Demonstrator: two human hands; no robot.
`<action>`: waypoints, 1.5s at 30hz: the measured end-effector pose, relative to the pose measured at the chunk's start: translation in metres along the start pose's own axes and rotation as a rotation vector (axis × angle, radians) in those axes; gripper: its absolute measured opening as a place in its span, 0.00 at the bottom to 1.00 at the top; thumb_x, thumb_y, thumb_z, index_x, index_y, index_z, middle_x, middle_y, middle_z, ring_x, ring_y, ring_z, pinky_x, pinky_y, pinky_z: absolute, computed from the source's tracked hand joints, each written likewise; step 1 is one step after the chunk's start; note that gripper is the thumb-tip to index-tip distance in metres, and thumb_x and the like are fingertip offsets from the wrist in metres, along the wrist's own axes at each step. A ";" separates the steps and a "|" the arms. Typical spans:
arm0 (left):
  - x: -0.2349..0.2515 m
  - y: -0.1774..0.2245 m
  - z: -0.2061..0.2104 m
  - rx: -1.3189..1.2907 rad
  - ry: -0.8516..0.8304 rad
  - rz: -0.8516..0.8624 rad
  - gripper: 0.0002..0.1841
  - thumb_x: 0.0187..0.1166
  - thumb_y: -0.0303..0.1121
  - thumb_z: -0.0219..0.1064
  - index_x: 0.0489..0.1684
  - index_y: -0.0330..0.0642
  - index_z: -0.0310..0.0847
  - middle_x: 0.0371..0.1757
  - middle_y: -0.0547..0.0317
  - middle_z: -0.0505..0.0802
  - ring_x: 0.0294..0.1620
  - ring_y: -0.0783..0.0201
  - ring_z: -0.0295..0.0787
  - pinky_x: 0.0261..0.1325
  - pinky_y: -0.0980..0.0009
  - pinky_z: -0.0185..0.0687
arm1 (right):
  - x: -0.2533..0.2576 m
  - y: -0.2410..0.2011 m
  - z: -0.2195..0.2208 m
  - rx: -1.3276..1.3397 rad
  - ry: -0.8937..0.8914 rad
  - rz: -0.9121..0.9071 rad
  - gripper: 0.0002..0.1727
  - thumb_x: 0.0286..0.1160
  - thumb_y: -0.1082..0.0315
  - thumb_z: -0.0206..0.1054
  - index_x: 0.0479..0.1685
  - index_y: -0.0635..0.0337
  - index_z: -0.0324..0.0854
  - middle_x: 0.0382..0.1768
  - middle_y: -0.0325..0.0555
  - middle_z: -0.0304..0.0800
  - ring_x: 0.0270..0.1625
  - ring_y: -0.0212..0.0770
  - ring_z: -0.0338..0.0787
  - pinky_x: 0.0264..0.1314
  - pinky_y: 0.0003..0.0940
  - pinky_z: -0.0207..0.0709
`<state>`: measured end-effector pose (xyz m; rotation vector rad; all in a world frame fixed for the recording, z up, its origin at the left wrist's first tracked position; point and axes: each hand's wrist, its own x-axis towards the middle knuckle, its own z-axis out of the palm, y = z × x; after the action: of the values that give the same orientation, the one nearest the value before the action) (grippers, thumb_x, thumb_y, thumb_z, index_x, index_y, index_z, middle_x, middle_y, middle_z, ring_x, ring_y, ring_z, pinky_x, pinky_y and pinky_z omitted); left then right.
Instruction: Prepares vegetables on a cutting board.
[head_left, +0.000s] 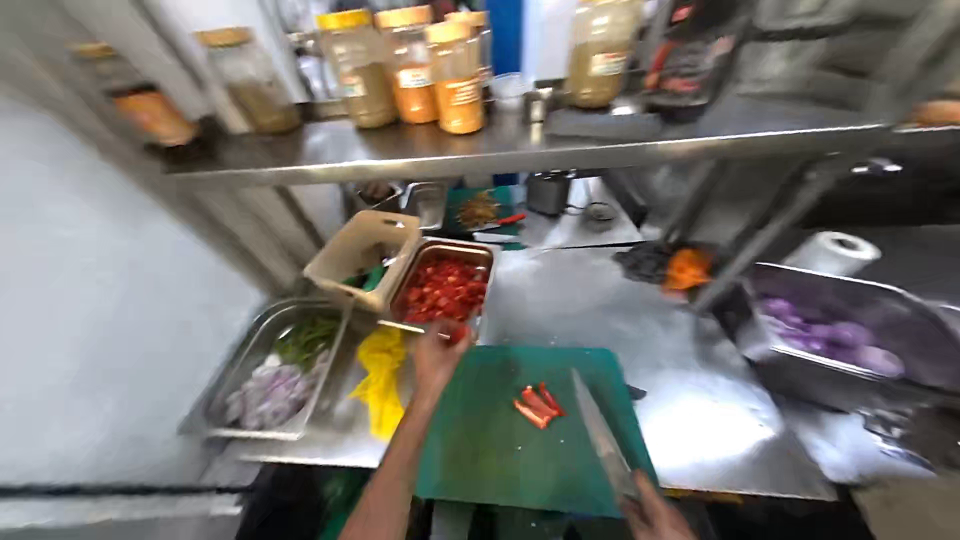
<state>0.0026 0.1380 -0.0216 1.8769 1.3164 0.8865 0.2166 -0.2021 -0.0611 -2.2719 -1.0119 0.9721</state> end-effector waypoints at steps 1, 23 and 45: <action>0.021 0.001 -0.013 0.055 0.036 -0.001 0.36 0.65 0.52 0.84 0.72 0.47 0.81 0.64 0.49 0.92 0.54 0.53 0.94 0.57 0.47 0.92 | 0.004 0.003 0.000 -0.012 -0.012 -0.004 0.27 0.84 0.60 0.61 0.78 0.64 0.68 0.43 0.62 0.90 0.40 0.60 0.92 0.44 0.64 0.85; -0.040 -0.025 0.123 0.341 -0.989 0.708 0.15 0.79 0.48 0.72 0.53 0.51 0.93 0.67 0.60 0.90 0.77 0.58 0.79 0.84 0.58 0.70 | 0.037 -0.031 0.016 -0.363 -0.110 0.225 0.30 0.89 0.60 0.53 0.89 0.51 0.57 0.53 0.62 0.91 0.58 0.62 0.92 0.61 0.59 0.84; -0.091 -0.035 0.103 0.302 -0.790 0.419 0.15 0.78 0.46 0.71 0.46 0.44 0.93 0.62 0.57 0.92 0.70 0.59 0.84 0.80 0.63 0.75 | 0.037 -0.070 0.045 -0.516 -0.241 0.139 0.30 0.86 0.69 0.51 0.89 0.51 0.56 0.56 0.62 0.89 0.59 0.64 0.92 0.59 0.61 0.85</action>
<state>0.0470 0.0461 -0.1202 2.4225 0.5948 0.0611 0.1692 -0.1246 -0.0596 -2.7176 -1.3469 1.1704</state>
